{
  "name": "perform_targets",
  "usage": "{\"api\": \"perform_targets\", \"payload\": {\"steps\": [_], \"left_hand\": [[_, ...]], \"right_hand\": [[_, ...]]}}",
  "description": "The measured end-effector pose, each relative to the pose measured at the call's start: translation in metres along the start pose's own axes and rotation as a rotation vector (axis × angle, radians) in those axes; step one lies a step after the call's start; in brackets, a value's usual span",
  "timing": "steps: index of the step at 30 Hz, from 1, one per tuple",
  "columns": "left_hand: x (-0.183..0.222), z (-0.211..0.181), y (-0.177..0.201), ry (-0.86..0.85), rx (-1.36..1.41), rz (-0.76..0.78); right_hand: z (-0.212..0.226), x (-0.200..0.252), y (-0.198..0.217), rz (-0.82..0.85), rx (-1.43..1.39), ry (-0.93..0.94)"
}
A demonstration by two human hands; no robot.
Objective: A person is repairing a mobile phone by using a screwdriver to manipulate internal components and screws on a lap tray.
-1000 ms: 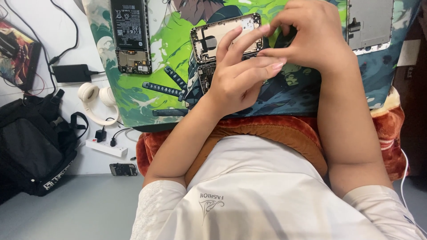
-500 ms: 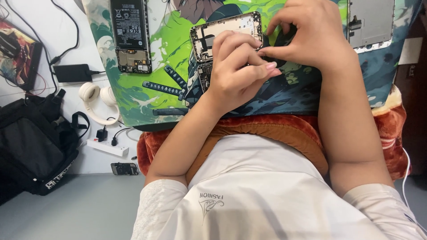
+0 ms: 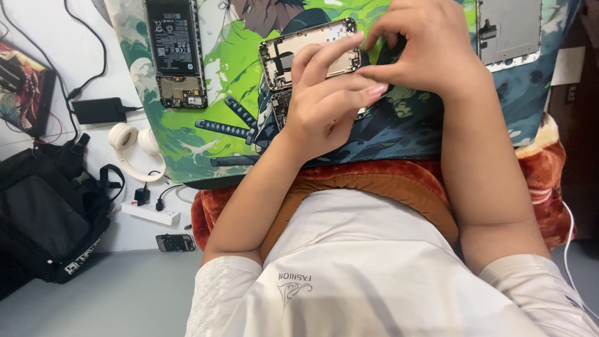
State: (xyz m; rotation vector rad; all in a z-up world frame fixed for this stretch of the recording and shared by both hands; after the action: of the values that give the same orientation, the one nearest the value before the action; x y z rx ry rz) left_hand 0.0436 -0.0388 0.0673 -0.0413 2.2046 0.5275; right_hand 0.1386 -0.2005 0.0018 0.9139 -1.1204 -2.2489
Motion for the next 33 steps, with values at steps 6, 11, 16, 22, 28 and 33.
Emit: {"api": "perform_targets", "payload": {"steps": [6,11,16,22,28,33], "left_hand": [[-0.012,-0.005,0.001,-0.060,-0.035,-0.093],[0.003,-0.001,-0.003,-0.025,0.001,0.004],[0.023,0.012,-0.010,-0.047,-0.357,0.187],[0.047,0.044,0.010,0.220,0.134,-0.144],[0.052,0.054,0.026,0.489,-0.049,-0.303],[0.053,0.053,0.010,0.400,-0.117,-0.121]], "right_hand": [[0.002,-0.001,0.001,0.014,-0.001,-0.015],[-0.002,0.002,-0.001,0.008,0.019,0.029],[-0.002,0.001,-0.001,0.011,-0.030,0.011],[-0.001,0.002,0.000,0.074,0.043,-0.033],[-0.001,0.001,-0.001,0.085,0.066,-0.051],[0.000,0.000,-0.001,0.048,0.043,-0.036]]}}
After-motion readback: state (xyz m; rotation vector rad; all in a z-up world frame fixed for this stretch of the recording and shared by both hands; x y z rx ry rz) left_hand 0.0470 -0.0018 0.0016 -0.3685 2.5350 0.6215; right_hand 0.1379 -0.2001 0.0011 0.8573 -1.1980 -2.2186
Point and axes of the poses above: each hand's wrist, its own x-axis away from the middle knuckle, its own y-axis out of the back of the hand, z = x × y, the point moved 5 cm from there along -x, towards the middle knuckle, and after that the axes turned 7 degrees about -z, right-handed, at the moved point
